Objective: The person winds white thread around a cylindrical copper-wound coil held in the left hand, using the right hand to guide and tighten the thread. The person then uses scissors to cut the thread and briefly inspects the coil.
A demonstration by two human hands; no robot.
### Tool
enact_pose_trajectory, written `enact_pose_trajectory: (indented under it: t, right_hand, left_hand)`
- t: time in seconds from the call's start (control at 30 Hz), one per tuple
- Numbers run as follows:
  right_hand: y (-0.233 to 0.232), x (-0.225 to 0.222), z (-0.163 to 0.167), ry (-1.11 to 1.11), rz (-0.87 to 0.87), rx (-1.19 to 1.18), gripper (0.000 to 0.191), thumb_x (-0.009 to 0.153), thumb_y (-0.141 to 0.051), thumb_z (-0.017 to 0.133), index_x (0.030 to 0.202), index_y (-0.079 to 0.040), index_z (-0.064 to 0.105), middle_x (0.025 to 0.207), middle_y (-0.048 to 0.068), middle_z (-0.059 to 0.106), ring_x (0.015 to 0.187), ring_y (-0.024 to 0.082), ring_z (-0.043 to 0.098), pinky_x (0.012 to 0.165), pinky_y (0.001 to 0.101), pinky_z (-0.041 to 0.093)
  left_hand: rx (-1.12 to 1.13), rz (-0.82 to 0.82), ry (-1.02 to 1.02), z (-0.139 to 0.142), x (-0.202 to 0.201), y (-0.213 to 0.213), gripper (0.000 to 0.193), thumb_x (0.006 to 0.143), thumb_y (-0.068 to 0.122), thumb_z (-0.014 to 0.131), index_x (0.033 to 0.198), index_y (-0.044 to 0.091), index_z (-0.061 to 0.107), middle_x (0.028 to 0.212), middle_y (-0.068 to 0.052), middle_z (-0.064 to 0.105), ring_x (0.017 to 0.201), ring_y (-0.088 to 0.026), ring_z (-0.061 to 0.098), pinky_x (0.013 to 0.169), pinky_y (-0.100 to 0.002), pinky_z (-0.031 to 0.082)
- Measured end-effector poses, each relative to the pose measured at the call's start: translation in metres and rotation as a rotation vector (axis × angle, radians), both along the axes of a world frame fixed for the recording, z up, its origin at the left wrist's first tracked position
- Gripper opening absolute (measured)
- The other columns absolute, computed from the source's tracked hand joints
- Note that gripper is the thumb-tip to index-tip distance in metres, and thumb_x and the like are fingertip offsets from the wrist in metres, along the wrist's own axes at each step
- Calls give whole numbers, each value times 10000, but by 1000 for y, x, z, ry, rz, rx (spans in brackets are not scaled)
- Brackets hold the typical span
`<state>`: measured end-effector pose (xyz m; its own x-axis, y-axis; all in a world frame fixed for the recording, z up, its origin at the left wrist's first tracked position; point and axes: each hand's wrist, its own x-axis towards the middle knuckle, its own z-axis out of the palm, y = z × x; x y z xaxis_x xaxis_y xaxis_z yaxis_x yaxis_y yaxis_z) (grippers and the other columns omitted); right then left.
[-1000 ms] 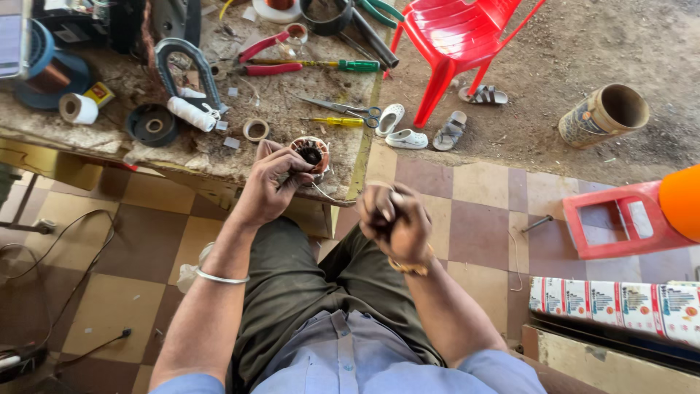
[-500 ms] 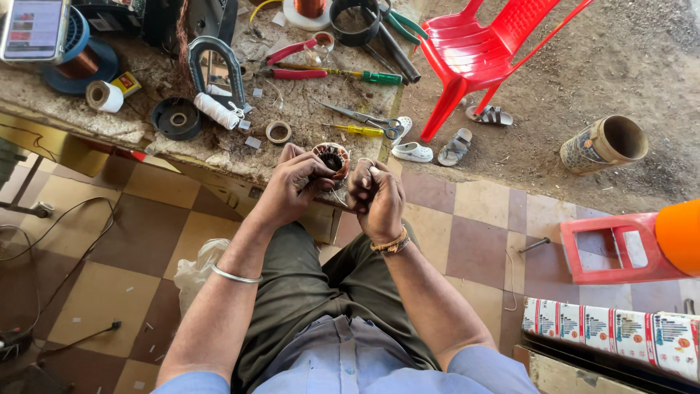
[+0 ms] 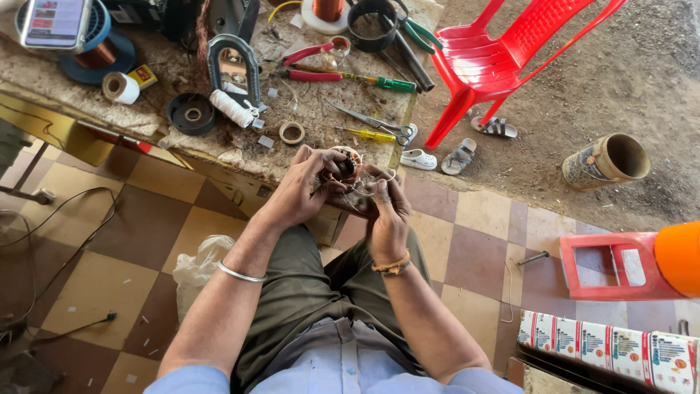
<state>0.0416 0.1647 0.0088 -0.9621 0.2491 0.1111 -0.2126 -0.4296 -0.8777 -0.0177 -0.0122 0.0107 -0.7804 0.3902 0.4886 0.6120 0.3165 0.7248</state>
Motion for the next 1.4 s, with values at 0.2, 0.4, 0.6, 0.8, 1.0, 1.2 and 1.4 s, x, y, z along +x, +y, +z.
enact_pose_trajectory:
  t: [0.2, 0.4, 0.6, 0.8, 1.0, 1.2, 1.4]
  right_hand:
    - [33, -3, 1, 9, 25, 538, 181, 953, -58, 755, 1130, -41, 789, 953, -25, 663, 774, 44, 588, 632, 196, 488]
    - [48, -27, 8, -15, 147, 715, 169, 838, -6, 836, 991, -72, 810, 943, 1, 770, 813, 70, 717, 744, 204, 624]
    - [24, -13, -21, 26, 135, 460, 207, 835, 105, 774, 991, -27, 813, 998, 48, 705, 843, 91, 676, 734, 226, 601]
    - [18, -9, -44, -207, 48, 274, 154, 873, 125, 682, 934, 13, 769, 836, 98, 788, 663, 93, 701, 526, 217, 530]
    - [30, -20, -31, -222, 163, 349, 132, 860, 103, 723, 930, -1, 762, 824, 88, 786, 634, 86, 688, 493, 214, 528]
    - [46, -2, 9, 124, -25, 895, 480, 793, 64, 833, 1218, -94, 675, 1233, 83, 691, 893, 107, 734, 650, 212, 606]
    - [49, -8, 42, 508, -102, 1519, 738, 665, 71, 777, 1347, -164, 623, 1484, 69, 538, 1170, 303, 621, 947, 390, 587]
  left_hand:
    - [-42, -1, -57, 2, 0, -1, 642, 831, 48, 812, 1414, 112, 548, 1045, -64, 692, 1018, -276, 573, 969, -389, 468]
    - [-39, -13, -12, 3, 1, -1, 760, 847, 139, 835, 1494, 68, 443, 1063, -60, 724, 1063, -295, 567, 1018, -414, 426]
    - [-133, 2, 51, 3, -1, -3, 851, 850, 72, 784, 1578, 61, 344, 1109, -78, 741, 1093, -316, 567, 1033, -441, 401]
    - [-119, 3, 19, 5, 0, -5, 891, 808, 70, 807, 1573, 94, 350, 1154, -71, 765, 1127, -305, 560, 1049, -436, 409]
    - [176, 24, -242, 5, 5, 8, 770, 826, 94, 832, 1493, 100, 448, 1194, -59, 745, 1175, -221, 669, 1011, -363, 537]
    - [200, 38, -187, 2, 5, 4, 692, 837, 49, 845, 1431, 37, 489, 1140, -99, 782, 1122, -217, 742, 994, -354, 556]
    - [279, 1, -276, 4, 7, 6, 712, 825, 84, 844, 1424, 23, 464, 1139, -105, 767, 1119, -209, 743, 957, -342, 581]
